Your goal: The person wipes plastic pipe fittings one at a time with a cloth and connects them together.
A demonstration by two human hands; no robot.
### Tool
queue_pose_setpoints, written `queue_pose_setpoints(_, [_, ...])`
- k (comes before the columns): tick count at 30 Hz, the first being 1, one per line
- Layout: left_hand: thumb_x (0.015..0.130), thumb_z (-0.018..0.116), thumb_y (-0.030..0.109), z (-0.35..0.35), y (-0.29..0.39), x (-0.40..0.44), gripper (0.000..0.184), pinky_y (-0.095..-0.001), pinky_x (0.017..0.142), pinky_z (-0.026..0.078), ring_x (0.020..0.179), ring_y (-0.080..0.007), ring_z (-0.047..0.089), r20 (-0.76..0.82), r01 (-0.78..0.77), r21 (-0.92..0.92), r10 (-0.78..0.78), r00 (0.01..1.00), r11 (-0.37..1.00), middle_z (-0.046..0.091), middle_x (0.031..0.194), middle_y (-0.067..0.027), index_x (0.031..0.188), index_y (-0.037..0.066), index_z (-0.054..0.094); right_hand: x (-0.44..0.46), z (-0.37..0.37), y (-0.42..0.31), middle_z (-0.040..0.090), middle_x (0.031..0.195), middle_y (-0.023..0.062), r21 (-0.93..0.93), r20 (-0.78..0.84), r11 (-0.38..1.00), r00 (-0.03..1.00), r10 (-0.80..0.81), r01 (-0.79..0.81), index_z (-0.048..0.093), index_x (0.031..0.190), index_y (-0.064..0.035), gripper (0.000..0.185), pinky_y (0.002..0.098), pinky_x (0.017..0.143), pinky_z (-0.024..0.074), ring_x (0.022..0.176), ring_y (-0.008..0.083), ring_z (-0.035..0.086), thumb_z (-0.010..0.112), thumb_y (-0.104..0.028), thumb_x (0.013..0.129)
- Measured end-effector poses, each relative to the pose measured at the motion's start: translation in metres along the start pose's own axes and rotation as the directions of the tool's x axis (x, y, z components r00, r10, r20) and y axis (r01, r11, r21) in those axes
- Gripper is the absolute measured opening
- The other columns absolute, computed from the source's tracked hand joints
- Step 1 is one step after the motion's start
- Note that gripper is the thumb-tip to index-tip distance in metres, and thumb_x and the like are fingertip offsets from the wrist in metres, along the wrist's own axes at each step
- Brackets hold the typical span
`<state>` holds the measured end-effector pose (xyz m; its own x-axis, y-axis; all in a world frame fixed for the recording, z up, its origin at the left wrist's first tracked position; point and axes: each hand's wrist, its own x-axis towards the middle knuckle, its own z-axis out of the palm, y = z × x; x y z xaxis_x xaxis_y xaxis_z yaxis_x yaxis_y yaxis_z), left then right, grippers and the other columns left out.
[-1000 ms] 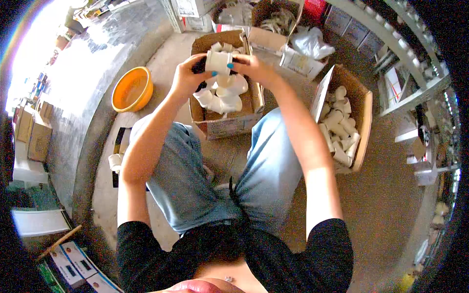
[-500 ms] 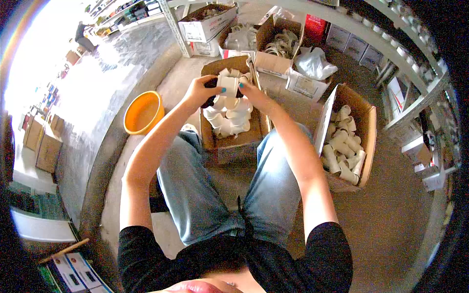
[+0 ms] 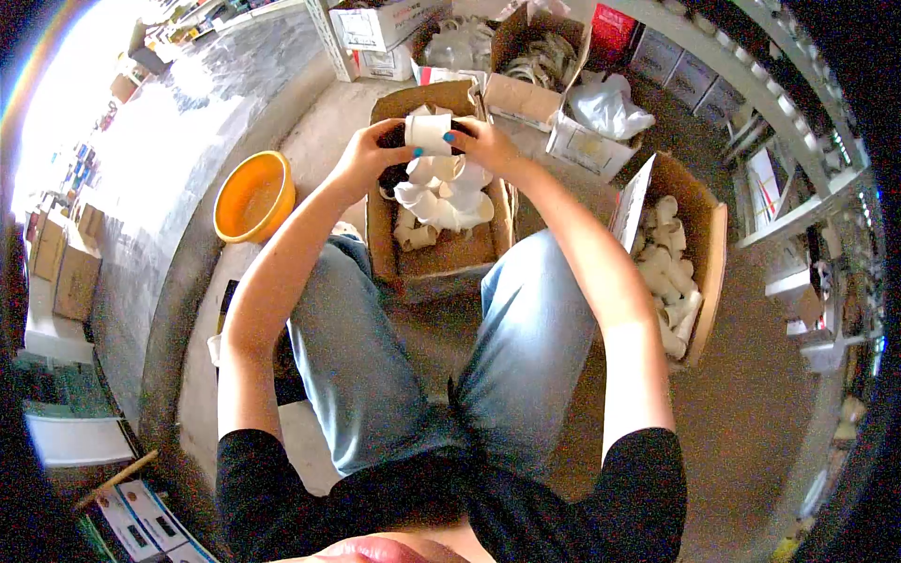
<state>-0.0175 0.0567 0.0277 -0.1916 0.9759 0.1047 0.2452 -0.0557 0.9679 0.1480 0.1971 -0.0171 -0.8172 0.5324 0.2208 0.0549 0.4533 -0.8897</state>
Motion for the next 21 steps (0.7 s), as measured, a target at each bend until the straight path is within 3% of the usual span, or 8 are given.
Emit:
queue_pose_setpoints(2, [0.068,0.069,0.009,0.007,0.001,0.01,0.04,-0.0246,0.065,0.046,0.072,-0.0101,0.055,-0.082,-0.004,-0.017,0.003,0.997,1.0,0.06,0.084,-0.0046,0.104,-0.002,0.055,0.004,-0.009,-0.003,0.06,0.095,0.0081,-0.101,-0.043,0.994,0.999,0.032,-0.036,0.051,0.113,-0.0023,0.046,0.028,0.073,0.0429,0.084,0.0133,0.053,0.048,-0.04,0.087])
queue_pose_setpoints(3, [0.069,0.069,0.009,0.01,0.003,0.014,0.039,-0.0243,0.064,0.046,0.071,-0.0097,0.055,-0.111,-0.004,0.019,0.006,0.994,1.0,0.06,0.083,-0.004,0.104,-0.002,0.055,-0.001,-0.005,-0.014,0.059,0.1,0.0102,0.097,-0.024,0.995,0.999,0.033,-0.031,0.049,0.112,-0.0008,0.046,0.0299,0.076,0.0419,0.088,0.0154,0.052,0.042,-0.04,0.089])
queue_pose_setpoints(7, [0.068,0.069,0.008,0.003,0.004,0.019,0.04,-0.0242,0.065,0.046,0.07,-0.0102,0.055,-0.019,-0.063,0.179,0.067,0.998,0.982,0.061,0.086,-0.0035,0.105,-0.001,0.055,-0.004,-0.004,-0.021,0.057,0.1,0.012,-0.065,0.041,0.998,0.999,0.009,-0.006,0.048,0.109,0.0034,0.053,0.0316,0.08,0.0404,0.089,0.0175,0.051,0.034,-0.045,0.091])
queue_pose_setpoints(10, [0.069,0.068,0.006,-0.002,0.002,0.016,0.04,-0.0245,0.067,0.046,0.072,-0.0108,0.056,0.02,-0.041,0.147,0.038,0.999,0.988,0.062,0.086,-0.0045,0.106,-0.001,0.056,-0.006,0.0,-0.032,0.057,0.1,0.0141,-0.062,0.11,0.996,0.992,0.065,-0.058,0.047,0.108,0.0055,0.056,0.0317,0.081,0.0405,0.089,0.018,0.051,0.032,-0.045,0.091])
queue_pose_setpoints(14, [0.068,0.068,0.002,-0.009,-0.013,0.015,0.04,-0.025,0.068,0.046,0.074,-0.0107,0.055,0.022,-0.059,0.147,0.056,0.998,0.987,0.061,0.088,-0.0045,0.106,0.0,0.056,-0.015,-0.005,-0.071,0.057,0.1,0.0121,-0.085,0.156,0.993,0.983,0.092,-0.079,0.047,0.11,0.0051,0.065,0.0298,0.079,0.0413,0.09,0.0161,0.051,0.04,-0.054,0.085])
queue_pose_setpoints(18, [0.068,0.068,0.0,-0.013,0.002,0.0,0.046,-0.0252,0.069,0.046,0.077,-0.0108,0.055,0.067,0.047,-0.085,-0.041,0.997,0.995,0.06,0.091,-0.0052,0.111,-0.002,0.052,-0.003,0.004,-0.044,0.054,0.106,0.0116,-0.065,0.14,0.998,0.99,-0.004,0.014,0.043,0.116,0.0008,0.06,0.0289,0.08,0.0411,0.093,0.0155,0.05,0.05,-0.049,0.083])
queue_pose_setpoints(20, [0.068,0.067,-0.001,-0.015,-0.006,0.0,0.046,-0.0253,0.069,0.046,0.078,-0.0111,0.055,0.117,0.039,-0.186,-0.017,0.993,0.982,0.059,0.092,-0.0055,0.111,-0.003,0.052,-0.007,0.0,-0.045,0.054,0.101,0.0148,-0.243,0.111,0.965,0.991,-0.077,0.102,0.042,0.114,-0.0015,0.059,0.0324,0.083,0.04,0.098,0.0232,0.05,0.061,-0.043,0.077])
queue_pose_setpoints(21, [0.067,0.067,-0.001,-0.013,-0.007,-0.001,0.043,-0.0239,0.06,0.046,0.071,-0.0101,0.054,0.094,0.069,-0.272,-0.044,0.995,0.96,0.059,0.086,-0.0054,0.107,-0.005,0.054,-0.011,-0.002,-0.061,0.053,0.101,0.0151,-0.402,0.118,0.904,0.987,-0.106,0.145,0.041,0.114,-0.0023,0.059,0.0359,0.087,0.0367,0.101,0.0261,0.047,0.063,-0.042,0.075])
